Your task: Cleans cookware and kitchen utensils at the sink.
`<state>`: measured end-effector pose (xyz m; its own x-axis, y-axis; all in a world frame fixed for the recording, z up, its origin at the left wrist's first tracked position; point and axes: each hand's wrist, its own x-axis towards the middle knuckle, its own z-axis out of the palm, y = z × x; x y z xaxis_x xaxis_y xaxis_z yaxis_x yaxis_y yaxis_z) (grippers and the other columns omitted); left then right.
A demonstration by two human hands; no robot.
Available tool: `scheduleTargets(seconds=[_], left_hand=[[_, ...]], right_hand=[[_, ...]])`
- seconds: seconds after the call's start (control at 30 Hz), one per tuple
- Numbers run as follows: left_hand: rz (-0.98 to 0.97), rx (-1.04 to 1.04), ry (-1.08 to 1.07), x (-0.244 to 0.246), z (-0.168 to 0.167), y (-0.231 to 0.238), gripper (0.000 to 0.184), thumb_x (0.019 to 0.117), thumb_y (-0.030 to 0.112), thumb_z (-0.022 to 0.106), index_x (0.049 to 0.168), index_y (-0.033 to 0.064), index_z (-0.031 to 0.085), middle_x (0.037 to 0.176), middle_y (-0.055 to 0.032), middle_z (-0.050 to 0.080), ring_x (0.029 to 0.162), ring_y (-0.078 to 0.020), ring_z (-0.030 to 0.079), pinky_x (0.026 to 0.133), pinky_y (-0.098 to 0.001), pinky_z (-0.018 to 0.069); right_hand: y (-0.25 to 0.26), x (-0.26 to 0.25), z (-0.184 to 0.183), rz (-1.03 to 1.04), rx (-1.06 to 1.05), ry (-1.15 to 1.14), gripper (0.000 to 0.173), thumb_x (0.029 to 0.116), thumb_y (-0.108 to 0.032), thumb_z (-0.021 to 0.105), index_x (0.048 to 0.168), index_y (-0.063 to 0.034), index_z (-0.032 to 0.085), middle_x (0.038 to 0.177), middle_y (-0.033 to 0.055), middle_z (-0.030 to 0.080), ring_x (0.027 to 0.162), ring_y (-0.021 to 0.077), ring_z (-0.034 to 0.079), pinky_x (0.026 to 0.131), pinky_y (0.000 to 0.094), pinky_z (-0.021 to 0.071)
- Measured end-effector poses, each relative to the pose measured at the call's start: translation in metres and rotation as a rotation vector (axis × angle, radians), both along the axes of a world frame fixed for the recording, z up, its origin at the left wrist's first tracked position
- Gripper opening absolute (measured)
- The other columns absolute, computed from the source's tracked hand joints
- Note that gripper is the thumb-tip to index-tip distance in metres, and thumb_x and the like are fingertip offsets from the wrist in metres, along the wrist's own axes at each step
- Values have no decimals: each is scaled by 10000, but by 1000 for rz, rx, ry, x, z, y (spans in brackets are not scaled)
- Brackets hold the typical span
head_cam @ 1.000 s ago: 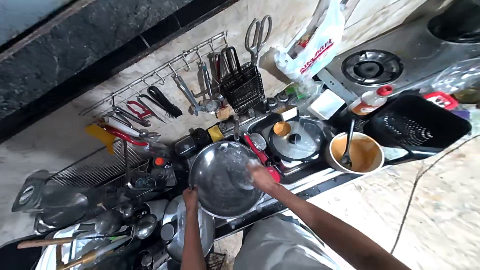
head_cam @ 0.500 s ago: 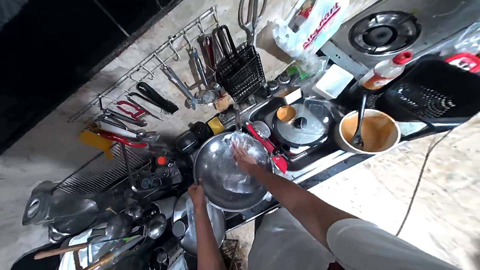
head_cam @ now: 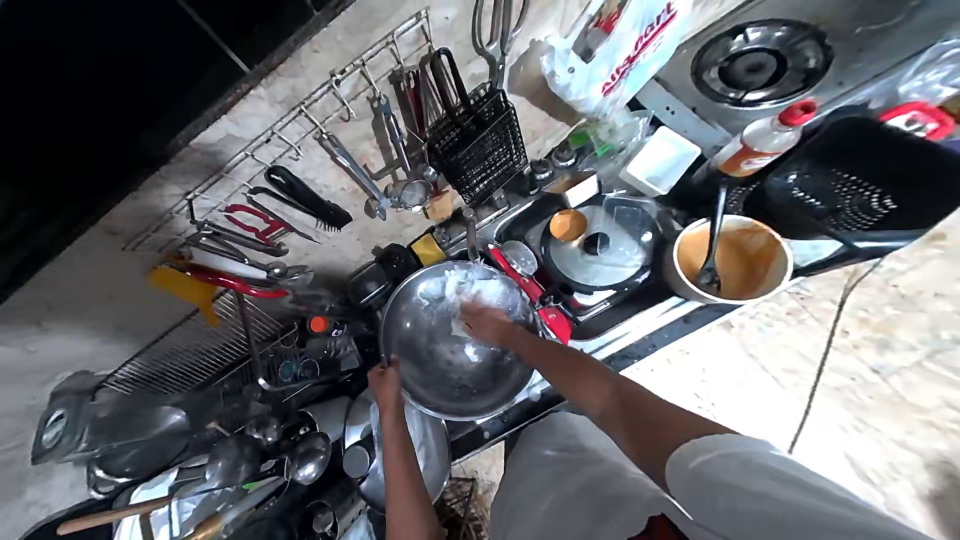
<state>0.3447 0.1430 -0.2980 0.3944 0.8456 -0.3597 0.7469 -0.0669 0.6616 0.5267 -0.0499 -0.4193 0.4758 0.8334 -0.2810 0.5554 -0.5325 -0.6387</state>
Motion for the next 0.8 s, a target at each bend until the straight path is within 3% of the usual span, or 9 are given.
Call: scheduleTargets(seconds=[0.03, 0.1, 0.17, 0.27, 0.37, 0.43, 0.5, 0.63, 0.8], left_hand=[[0, -2, 2, -1, 1, 0, 290, 985, 216, 689, 872, -49, 660, 754, -117, 592, 693, -196, 553, 667, -414, 489], [6, -10, 3, 2, 4, 1, 281, 985, 207, 688, 882, -52, 658, 765, -119, 590, 700, -193, 547, 671, -407, 483], [25, -18, 3, 1, 8, 1, 274, 985, 196, 686, 897, -62, 655, 791, -133, 597, 725, -203, 552, 694, -416, 485], [53, 18, -6, -1, 17, 4, 274, 981, 200, 692, 913, -64, 663, 816, -145, 614, 754, -215, 569, 711, -428, 493], [56, 83, -7, -7, 29, 8, 269, 980, 199, 691, 902, -58, 671, 809, -139, 624, 746, -213, 583, 713, -431, 504], [68, 120, -26, -12, 34, 12, 263, 980, 191, 684, 887, -54, 666, 785, -133, 614, 725, -211, 578, 701, -431, 503], [94, 149, -27, -17, 42, 11, 258, 977, 192, 687, 912, -58, 680, 807, -148, 631, 751, -227, 592, 727, -451, 511], [137, 178, 4, -26, 52, 4, 278, 995, 202, 661, 1000, -74, 684, 870, -185, 648, 806, -264, 607, 758, -481, 513], [234, 147, -9, -40, 53, -11, 251, 994, 158, 637, 1057, -83, 663, 915, -199, 641, 811, -266, 600, 753, -470, 516]], right_hand=[[-2, 2, 1, 84, 27, -22, 493, 1091, -295, 390, 1520, -71, 479, 1601, 180, 425, 1483, 376, 400, 1202, 597, 338], [-4, 14, 8, 18, 16, -44, 509, 1083, -314, 430, 1569, -161, 440, 1624, 149, 411, 1505, 357, 378, 1220, 586, 311], [-7, 18, 18, -116, 9, -65, 470, 1066, -177, 455, 1523, -68, 480, 1572, 180, 472, 1457, 364, 449, 1193, 560, 374], [-19, 22, 31, -216, 49, -160, 356, 1031, -70, 477, 1346, -27, 637, 1450, 166, 593, 1401, 346, 513, 1181, 535, 400], [-35, 17, 48, -294, 137, -335, 286, 1017, -39, 480, 1197, -9, 701, 1240, 159, 701, 1246, 329, 629, 1093, 491, 490], [-47, 12, 56, -372, 263, -499, 257, 1008, -39, 507, 1142, -51, 726, 1199, 123, 714, 1184, 313, 650, 1032, 490, 508], [-55, 7, 61, -516, 312, -519, 254, 1010, -67, 520, 1178, -71, 711, 1303, 146, 663, 1256, 361, 595, 1063, 539, 473], [-52, -2, 57, -770, 420, -457, 281, 986, -149, 599, 1240, -70, 689, 1397, 201, 600, 1334, 413, 536, 1123, 517, 451], [-39, -14, 40, -992, 525, -169, 490, 968, -149, 633, 1421, 7, 527, 1525, 243, 453, 1445, 363, 436, 1182, 437, 426]])
